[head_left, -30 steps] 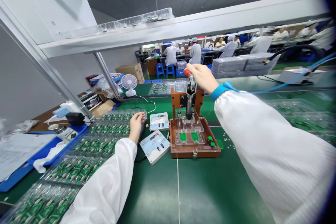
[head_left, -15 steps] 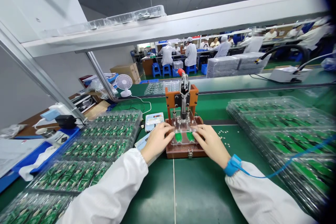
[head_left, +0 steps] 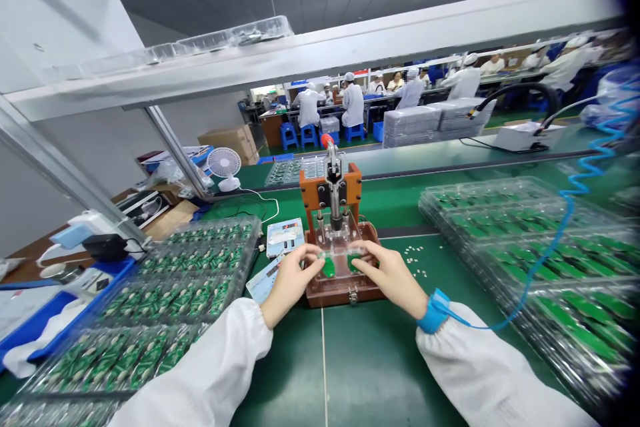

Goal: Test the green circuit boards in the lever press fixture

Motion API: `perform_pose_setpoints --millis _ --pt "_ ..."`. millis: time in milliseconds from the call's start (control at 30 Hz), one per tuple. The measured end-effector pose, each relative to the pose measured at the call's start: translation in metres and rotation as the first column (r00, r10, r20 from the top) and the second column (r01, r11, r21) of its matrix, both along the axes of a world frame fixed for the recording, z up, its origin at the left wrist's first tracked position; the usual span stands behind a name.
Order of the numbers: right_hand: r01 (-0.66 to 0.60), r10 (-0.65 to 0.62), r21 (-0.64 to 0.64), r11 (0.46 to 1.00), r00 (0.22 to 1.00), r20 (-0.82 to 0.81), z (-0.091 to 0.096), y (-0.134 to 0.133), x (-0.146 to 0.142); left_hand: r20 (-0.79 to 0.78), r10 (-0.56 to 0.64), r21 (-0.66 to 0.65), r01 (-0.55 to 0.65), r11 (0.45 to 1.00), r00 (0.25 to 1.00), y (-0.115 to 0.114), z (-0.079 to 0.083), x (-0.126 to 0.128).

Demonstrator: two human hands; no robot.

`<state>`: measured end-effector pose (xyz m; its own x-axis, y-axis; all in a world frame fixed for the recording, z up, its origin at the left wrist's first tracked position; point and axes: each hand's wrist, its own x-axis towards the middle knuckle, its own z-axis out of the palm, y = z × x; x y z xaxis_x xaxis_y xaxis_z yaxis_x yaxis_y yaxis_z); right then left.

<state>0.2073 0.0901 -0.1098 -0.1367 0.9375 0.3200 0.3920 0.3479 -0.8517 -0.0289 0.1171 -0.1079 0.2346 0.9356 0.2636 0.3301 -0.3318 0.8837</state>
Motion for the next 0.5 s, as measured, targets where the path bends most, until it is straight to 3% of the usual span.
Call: perform_pose_setpoints --millis 67,167,400,500 --pt "-0.025 0.017 -0.079 0.997 0.995 -0.094 -0.002 -0.01 0.0 0.079 -0.001 -0.086 0.008 0.996 0.997 0.001 -0.001 0.001" --pt "-0.073 0.032 -0.174 0.982 0.974 -0.226 -0.007 -0.025 -0.004 0.068 -0.014 -0.142 0.024 0.99 0.998 -0.001 -0.003 0.005" --pt "-0.089 -0.041 -0.285 0.954 0.907 -0.42 -0.005 -0.036 -0.026 -0.034 -0.012 -0.053 0.01 0.999 0.999 -0.013 -0.005 0.014" --pt "-0.028 -0.109 -0.3 0.953 0.896 -0.43 -0.015 -0.039 -0.022 -0.029 0.014 -0.023 -0.014 1.0 0.999 -0.01 -0.005 0.018"
